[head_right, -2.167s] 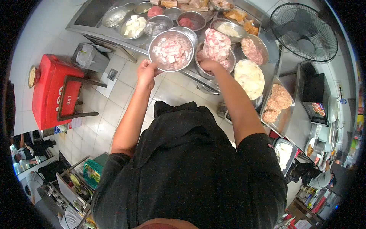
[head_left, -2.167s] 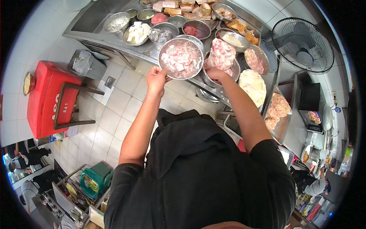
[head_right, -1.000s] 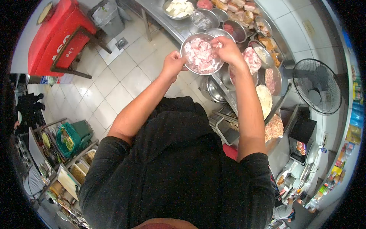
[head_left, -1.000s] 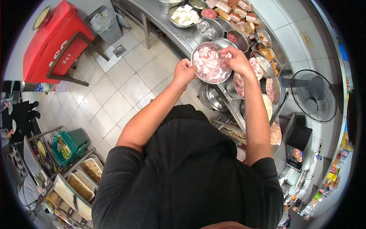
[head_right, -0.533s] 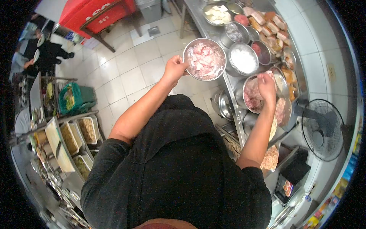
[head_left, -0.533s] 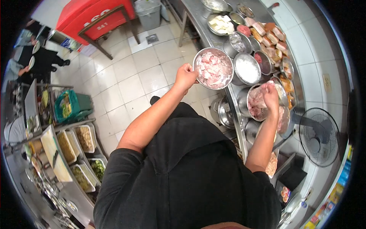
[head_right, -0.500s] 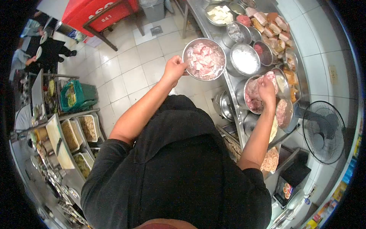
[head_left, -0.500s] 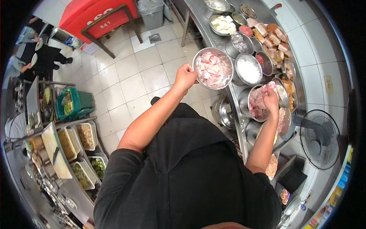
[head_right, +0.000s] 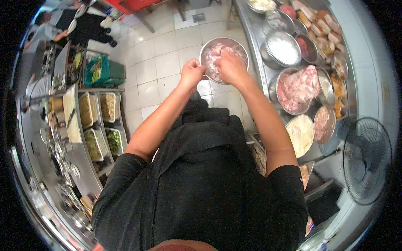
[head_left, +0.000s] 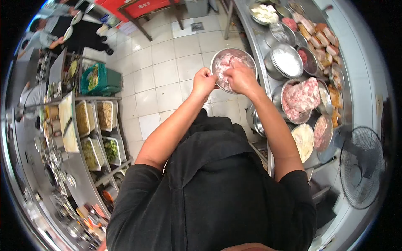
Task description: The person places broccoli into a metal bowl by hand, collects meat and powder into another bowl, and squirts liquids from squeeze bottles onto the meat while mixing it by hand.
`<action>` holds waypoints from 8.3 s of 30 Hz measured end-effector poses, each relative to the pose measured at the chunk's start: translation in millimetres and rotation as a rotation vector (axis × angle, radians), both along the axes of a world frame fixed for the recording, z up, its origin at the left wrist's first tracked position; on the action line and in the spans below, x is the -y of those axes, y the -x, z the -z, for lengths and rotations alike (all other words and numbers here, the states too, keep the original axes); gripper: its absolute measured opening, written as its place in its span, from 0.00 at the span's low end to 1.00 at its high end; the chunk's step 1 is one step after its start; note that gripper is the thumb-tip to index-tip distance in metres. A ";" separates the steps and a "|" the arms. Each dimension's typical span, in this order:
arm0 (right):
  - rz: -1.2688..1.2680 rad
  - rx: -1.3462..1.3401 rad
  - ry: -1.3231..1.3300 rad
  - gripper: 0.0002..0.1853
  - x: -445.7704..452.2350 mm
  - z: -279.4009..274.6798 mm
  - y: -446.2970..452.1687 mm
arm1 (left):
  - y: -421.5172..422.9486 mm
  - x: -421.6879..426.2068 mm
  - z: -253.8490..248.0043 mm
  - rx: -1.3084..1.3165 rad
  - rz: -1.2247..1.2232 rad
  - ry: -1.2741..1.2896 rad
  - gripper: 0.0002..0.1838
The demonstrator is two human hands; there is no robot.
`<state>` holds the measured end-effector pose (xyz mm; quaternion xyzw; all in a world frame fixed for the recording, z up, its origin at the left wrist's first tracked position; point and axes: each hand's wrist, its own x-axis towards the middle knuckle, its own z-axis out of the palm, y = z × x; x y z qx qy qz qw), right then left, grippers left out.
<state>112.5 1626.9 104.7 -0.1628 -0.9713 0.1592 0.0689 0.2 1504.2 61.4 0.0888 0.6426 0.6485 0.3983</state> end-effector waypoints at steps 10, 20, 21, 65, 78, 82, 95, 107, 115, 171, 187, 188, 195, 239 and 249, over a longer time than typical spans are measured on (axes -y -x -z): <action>-0.200 -0.164 0.167 0.18 85.7 -16.1 61.3 | 14.7 140.9 1.6 -0.055 -0.317 0.076 0.13; -0.060 0.431 1.049 0.15 310.0 48.9 161.1 | 20.4 355.7 48.4 -0.044 -0.654 0.161 0.11; -0.167 0.428 1.012 0.14 327.6 48.3 170.4 | 21.5 382.3 49.1 -0.024 -0.680 0.132 0.11; -0.738 1.334 1.407 0.10 1213.1 160.6 202.8 | -239.9 1042.9 108.0 0.324 -2.414 0.019 0.07; -0.673 1.443 1.229 0.10 1426.0 207.8 16.4 | -464.7 1187.7 143.1 0.303 -2.656 -0.003 0.14; -0.752 1.444 1.172 0.10 1508.1 220.7 -41.9 | -499.8 1208.2 130.1 0.301 -2.775 -0.122 0.14; -1.298 0.388 0.335 0.10 1792.2 377.0 -158.9 | -586.9 1309.6 97.6 0.643 -2.929 -0.069 0.11; -0.813 0.675 0.631 0.11 1811.3 419.0 -166.1 | -601.8 1434.9 118.0 0.587 -2.882 -0.168 0.10; -0.457 0.819 0.987 0.11 1799.1 415.4 -154.1 | -593.2 1488.4 119.6 0.619 -2.740 -0.118 0.11; -1.208 0.339 0.313 0.29 1515.0 17.1 165.9 | -74.1 1490.8 16.9 -0.010 -1.454 0.018 0.05; -1.160 0.197 -0.257 0.21 1522.4 20.0 233.9 | -46.4 1623.8 31.7 -0.749 -1.387 0.260 0.10; -1.140 0.211 -0.239 0.22 1518.2 26.4 235.7 | -55.6 1656.4 13.5 -0.921 -1.548 0.319 0.11; -1.009 0.210 -0.188 0.19 1525.0 80.6 262.4 | -148.3 1942.7 -55.2 -1.099 -1.685 1.089 0.16; -0.656 0.393 0.094 0.31 1512.7 35.6 261.2 | -139.8 2066.5 -50.2 -0.148 -0.865 1.646 0.23; -0.700 0.260 -0.065 0.14 1521.5 74.4 267.5 | -162.0 2069.2 -104.9 -0.405 -1.046 1.617 0.24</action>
